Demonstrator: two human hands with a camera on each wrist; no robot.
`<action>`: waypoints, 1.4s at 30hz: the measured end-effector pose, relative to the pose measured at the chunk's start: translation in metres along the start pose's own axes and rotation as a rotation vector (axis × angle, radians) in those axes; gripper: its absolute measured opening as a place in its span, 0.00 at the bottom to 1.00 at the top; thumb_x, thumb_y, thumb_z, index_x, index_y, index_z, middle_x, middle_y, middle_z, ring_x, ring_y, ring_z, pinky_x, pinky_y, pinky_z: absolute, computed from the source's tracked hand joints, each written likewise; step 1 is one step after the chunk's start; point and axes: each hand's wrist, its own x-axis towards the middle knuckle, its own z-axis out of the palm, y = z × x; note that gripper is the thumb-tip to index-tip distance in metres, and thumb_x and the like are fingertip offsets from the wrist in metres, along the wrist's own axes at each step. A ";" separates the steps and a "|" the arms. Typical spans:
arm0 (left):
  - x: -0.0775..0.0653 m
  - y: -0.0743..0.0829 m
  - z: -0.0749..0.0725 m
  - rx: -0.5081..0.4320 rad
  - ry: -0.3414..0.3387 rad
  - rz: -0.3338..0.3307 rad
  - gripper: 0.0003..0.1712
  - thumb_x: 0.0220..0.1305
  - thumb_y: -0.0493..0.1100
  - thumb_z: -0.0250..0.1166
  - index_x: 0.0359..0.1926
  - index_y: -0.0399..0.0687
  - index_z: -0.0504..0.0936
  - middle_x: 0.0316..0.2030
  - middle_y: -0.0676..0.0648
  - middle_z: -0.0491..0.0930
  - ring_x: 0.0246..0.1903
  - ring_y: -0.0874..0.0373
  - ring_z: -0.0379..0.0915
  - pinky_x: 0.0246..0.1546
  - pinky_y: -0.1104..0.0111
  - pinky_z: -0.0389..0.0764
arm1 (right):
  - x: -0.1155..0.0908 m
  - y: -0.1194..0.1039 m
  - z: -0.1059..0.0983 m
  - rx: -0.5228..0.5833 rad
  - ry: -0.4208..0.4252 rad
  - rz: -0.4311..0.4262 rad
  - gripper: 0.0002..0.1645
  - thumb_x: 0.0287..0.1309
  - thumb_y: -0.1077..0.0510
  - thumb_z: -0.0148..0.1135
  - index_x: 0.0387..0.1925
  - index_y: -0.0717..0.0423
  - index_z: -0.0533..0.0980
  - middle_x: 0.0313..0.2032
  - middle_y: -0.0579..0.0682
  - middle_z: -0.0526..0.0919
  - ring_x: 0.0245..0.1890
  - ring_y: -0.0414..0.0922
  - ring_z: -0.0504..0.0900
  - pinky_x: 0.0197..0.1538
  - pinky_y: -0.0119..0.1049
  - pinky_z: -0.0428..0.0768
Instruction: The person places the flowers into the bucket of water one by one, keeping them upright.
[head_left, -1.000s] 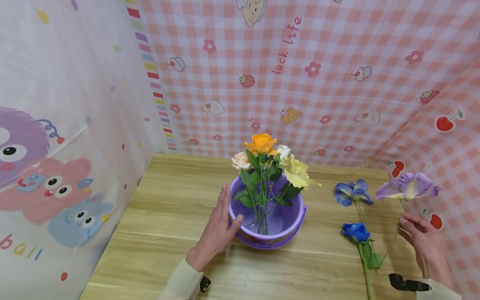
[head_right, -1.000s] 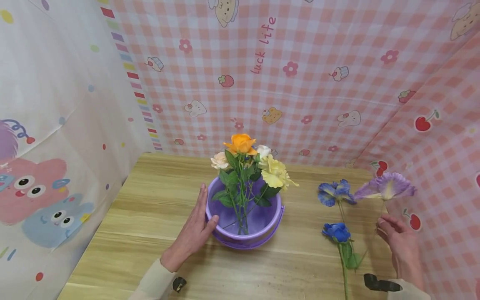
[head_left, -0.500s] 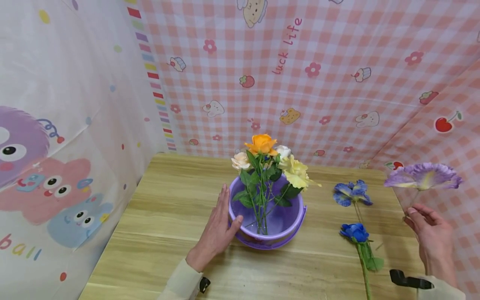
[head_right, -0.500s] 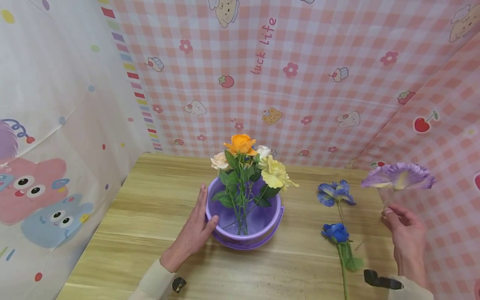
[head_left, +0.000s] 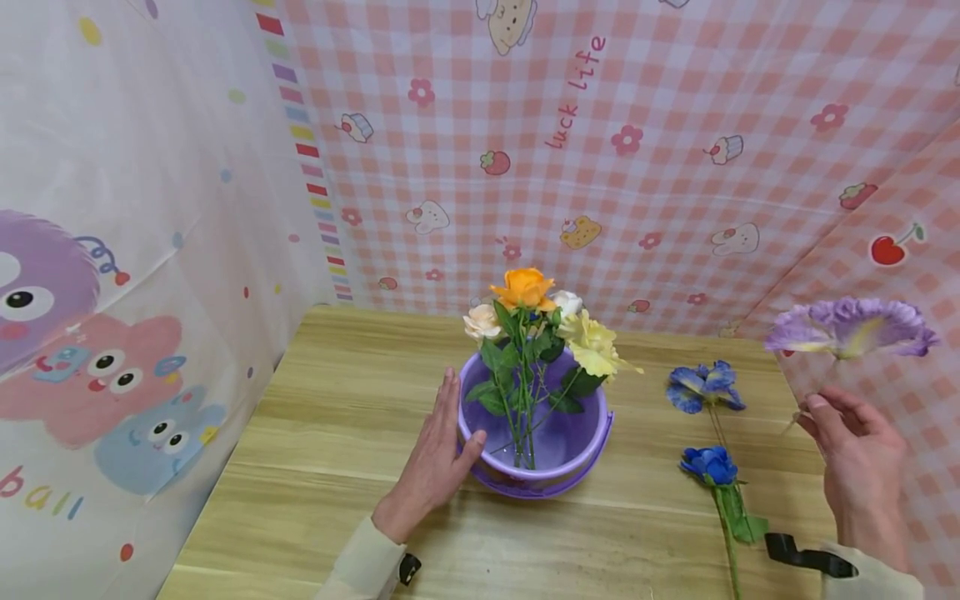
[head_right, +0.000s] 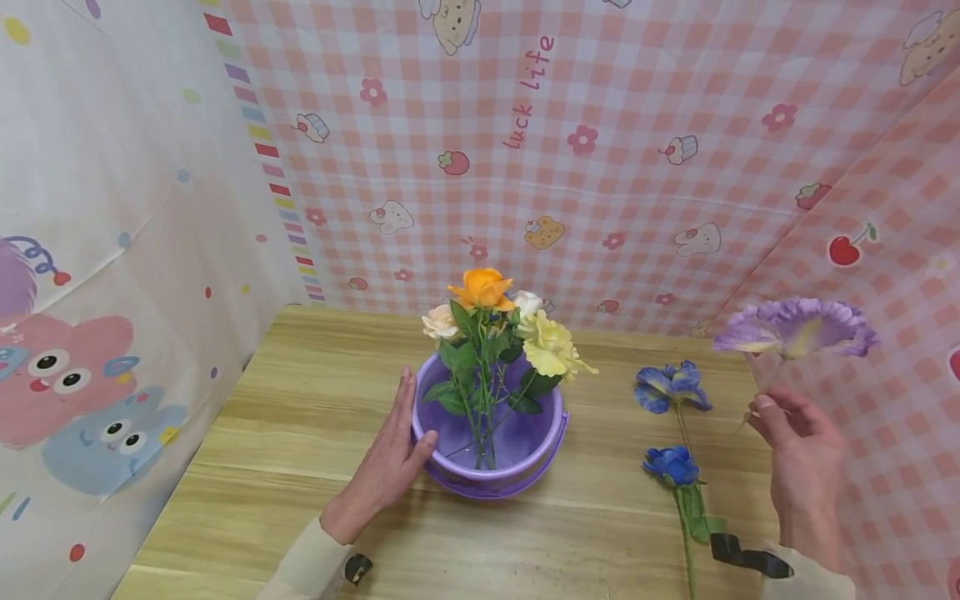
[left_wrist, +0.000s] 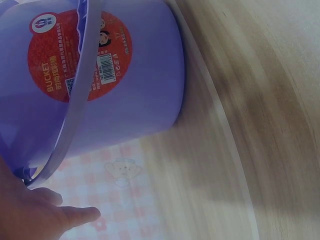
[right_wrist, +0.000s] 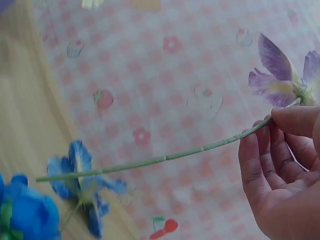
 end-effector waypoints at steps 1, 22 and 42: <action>0.000 0.000 0.000 0.000 0.001 0.000 0.49 0.78 0.59 0.50 0.84 0.46 0.35 0.83 0.42 0.34 0.81 0.49 0.33 0.74 0.40 0.52 | -0.002 0.000 0.004 0.005 -0.006 -0.015 0.12 0.59 0.80 0.64 0.45 0.74 0.83 0.31 0.58 0.89 0.32 0.46 0.89 0.36 0.34 0.89; 0.000 0.001 0.000 0.001 0.007 0.001 0.48 0.78 0.59 0.50 0.83 0.42 0.37 0.83 0.43 0.34 0.81 0.49 0.33 0.74 0.40 0.53 | -0.044 0.000 0.077 0.099 -0.083 -0.047 0.13 0.61 0.79 0.62 0.48 0.78 0.78 0.35 0.59 0.84 0.35 0.50 0.85 0.39 0.36 0.89; 0.000 0.001 0.000 0.001 0.004 0.005 0.48 0.78 0.58 0.50 0.83 0.41 0.37 0.83 0.41 0.34 0.81 0.50 0.32 0.76 0.45 0.50 | -0.080 0.014 0.147 0.167 -0.257 -0.090 0.09 0.64 0.79 0.58 0.44 0.75 0.79 0.34 0.59 0.84 0.34 0.49 0.85 0.38 0.34 0.88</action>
